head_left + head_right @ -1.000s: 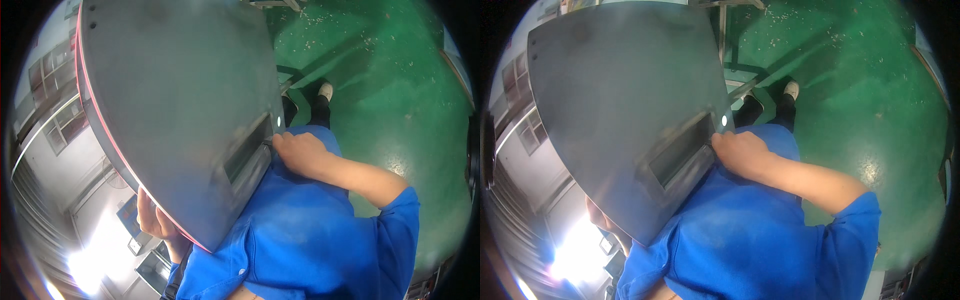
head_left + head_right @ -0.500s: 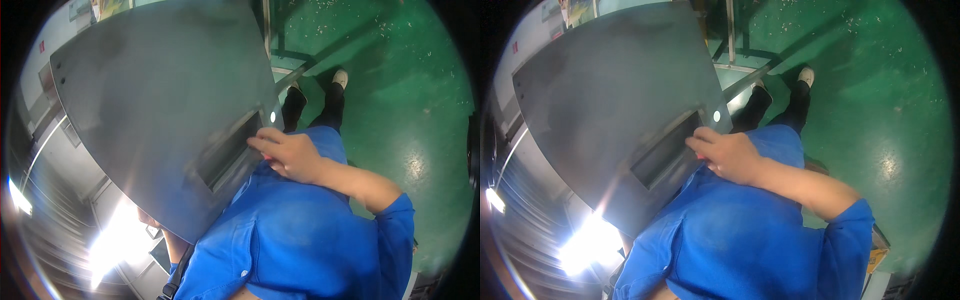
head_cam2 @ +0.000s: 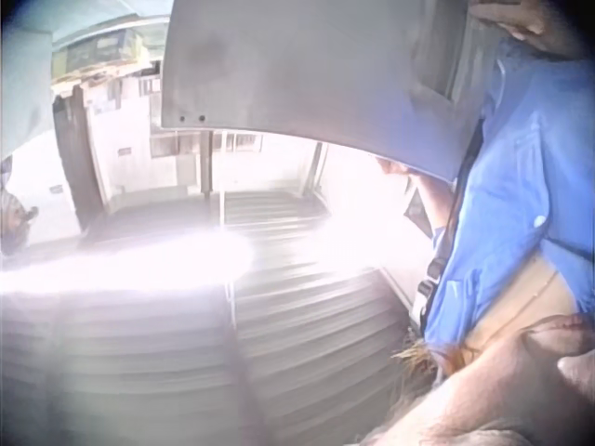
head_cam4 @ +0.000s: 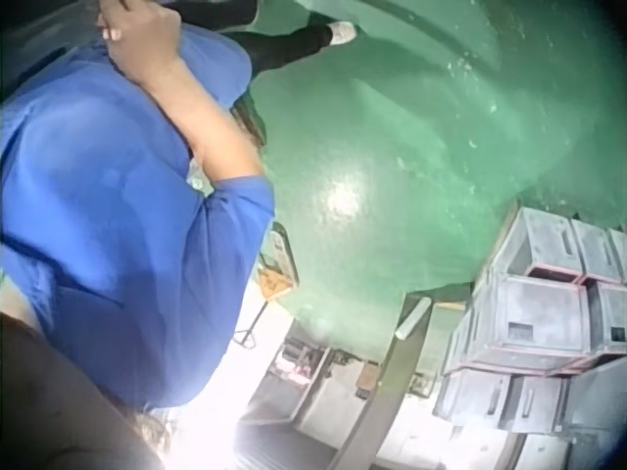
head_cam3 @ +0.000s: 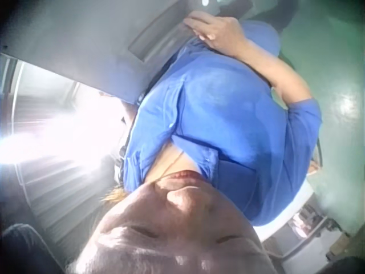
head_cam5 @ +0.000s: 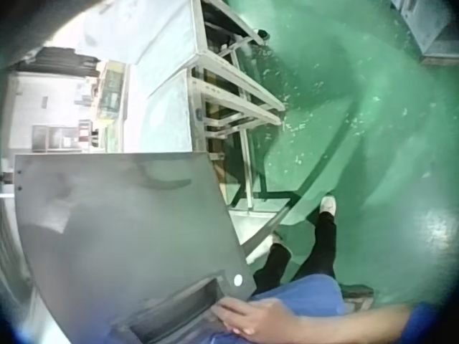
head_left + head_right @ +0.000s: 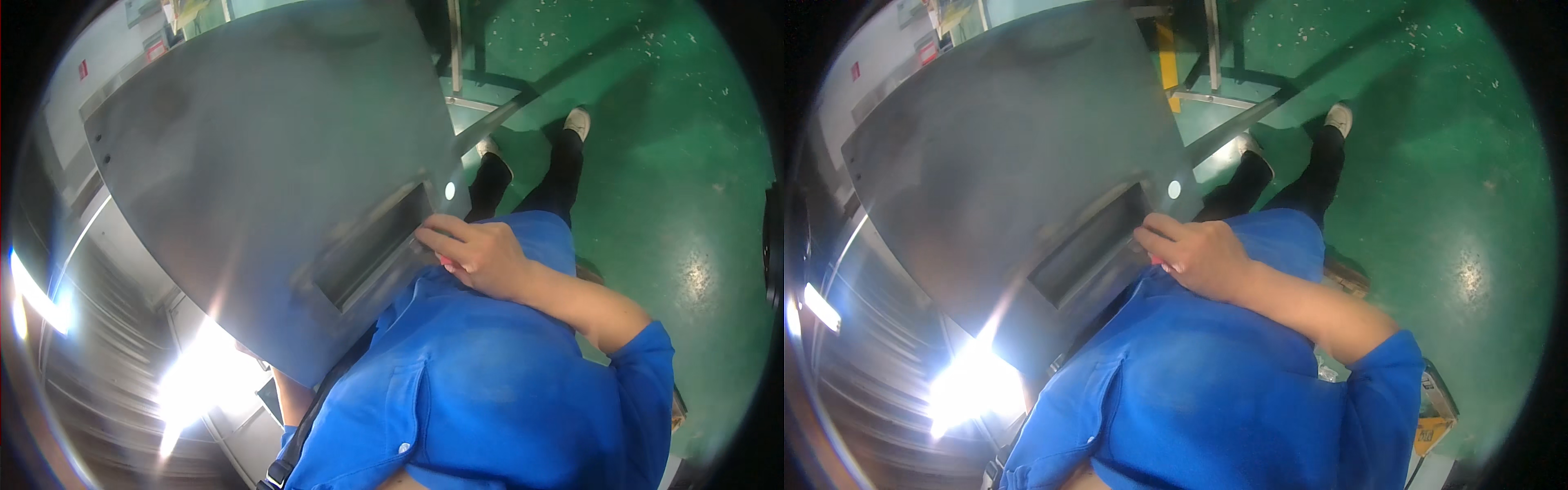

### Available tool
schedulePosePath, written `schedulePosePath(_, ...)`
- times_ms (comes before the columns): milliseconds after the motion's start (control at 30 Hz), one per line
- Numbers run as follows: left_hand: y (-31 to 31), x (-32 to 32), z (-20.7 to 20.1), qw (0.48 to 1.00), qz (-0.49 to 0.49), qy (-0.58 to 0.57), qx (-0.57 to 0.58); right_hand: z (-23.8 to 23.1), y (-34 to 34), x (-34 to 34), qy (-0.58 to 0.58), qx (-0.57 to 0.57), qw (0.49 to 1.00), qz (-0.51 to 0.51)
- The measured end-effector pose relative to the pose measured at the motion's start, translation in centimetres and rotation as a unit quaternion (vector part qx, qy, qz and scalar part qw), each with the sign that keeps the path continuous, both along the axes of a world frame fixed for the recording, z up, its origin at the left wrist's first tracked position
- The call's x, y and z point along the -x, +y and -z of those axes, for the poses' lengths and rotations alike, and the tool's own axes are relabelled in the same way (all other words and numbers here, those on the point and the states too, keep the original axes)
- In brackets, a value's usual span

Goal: The person applies red tape to the edges of a large, transparent rectangular frame using a pink tool to smooth it down. They work on multiple sides of the frame, then lift and rotate it to continue applying tape to the remaining edges. Finally, they place the frame down and pick up a large, flat, translucent sheet.

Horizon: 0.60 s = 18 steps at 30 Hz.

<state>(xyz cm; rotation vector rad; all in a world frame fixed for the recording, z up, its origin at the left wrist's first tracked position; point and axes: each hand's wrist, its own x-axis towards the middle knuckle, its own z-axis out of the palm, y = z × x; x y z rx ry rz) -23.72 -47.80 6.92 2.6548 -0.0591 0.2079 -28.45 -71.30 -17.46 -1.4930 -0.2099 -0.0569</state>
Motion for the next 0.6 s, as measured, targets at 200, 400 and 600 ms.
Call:
schedulePosePath(200, 1.2, 0.1, 0.3, 1.000, 0.004, 0.014, 0.015, -1.0, 0.4, -0.1, -0.033, -0.007, 0.999, 0.018)
schedulePosePath(400, 2.3, 0.9, 0.1, 0.999, -0.001, 0.016, 0.036, -0.8, 0.0, -0.3, -0.010, 0.007, 0.999, 0.035)
schedulePosePath(600, 4.6, 1.6, 0.5, 0.996, -0.002, 0.030, 0.080, -6.5, 0.3, -0.8, -0.031, -0.096, 0.995, -0.015)
